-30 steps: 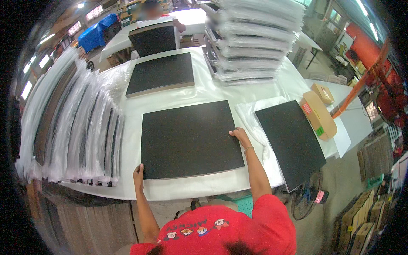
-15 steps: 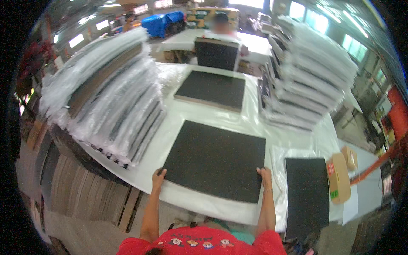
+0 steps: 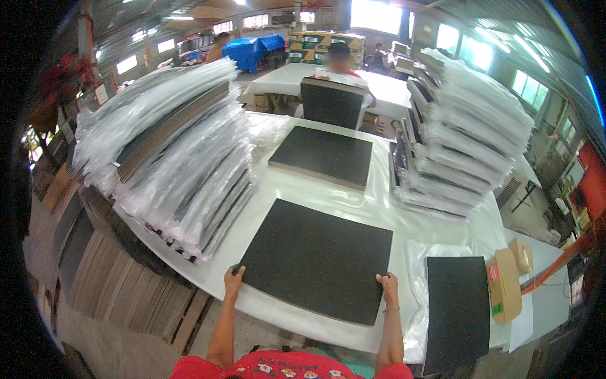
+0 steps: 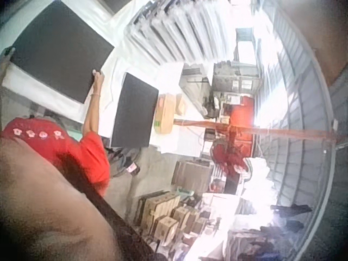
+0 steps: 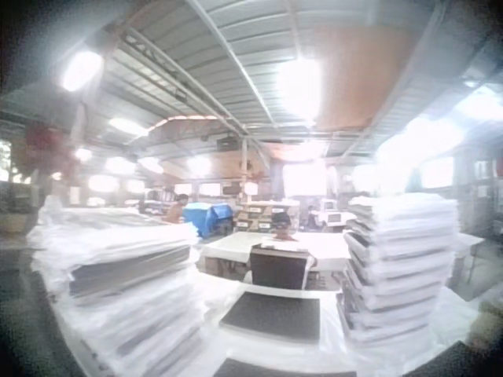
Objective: The person repeatedly picks up black-covered notebooks from a table, stacks them, and places them on a nearby pile. The person also flips through the pages of the notebooks while holding them.
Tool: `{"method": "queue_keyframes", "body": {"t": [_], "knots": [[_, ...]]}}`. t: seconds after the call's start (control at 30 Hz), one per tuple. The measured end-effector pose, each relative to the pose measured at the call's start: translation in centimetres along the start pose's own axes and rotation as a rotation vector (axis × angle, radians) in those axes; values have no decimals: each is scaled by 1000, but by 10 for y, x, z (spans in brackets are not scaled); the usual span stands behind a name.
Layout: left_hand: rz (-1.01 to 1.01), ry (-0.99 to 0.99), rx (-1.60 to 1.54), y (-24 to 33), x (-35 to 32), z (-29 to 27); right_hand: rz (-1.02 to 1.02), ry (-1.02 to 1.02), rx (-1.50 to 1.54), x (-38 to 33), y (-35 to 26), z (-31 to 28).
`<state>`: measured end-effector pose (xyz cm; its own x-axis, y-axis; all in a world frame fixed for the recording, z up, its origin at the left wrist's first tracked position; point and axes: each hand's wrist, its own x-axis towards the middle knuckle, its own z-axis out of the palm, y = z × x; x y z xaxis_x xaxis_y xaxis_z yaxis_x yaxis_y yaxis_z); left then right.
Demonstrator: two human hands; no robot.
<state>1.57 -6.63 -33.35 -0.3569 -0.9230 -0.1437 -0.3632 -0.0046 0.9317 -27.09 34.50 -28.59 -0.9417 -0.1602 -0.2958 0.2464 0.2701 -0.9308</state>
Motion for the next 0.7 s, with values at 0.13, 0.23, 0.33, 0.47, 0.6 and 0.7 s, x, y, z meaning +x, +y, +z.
{"method": "queue_keyframes", "body": {"t": [0.13, 0.23, 0.33, 0.47, 0.6, 0.7], "knots": [[69, -23, 2, 4, 2, -4, 31, 38, -23, 19, 26, -2], [53, -58, -51, 11, -2, -8, 13, 84, -15, 20, 30, 2], [43, -90, -113, 9, -5, -14, 88, -68, 1, 25, 28, -3], [47, -151, -205, 3, -8, -19, 47, -87, 14, 27, 29, -6], [17, -200, -315, 0, -24, -31, 66, -116, -140, 32, 29, -11], [-41, -141, -349, -14, -29, -49, 8, -207, -248, 27, 17, -2]]}}
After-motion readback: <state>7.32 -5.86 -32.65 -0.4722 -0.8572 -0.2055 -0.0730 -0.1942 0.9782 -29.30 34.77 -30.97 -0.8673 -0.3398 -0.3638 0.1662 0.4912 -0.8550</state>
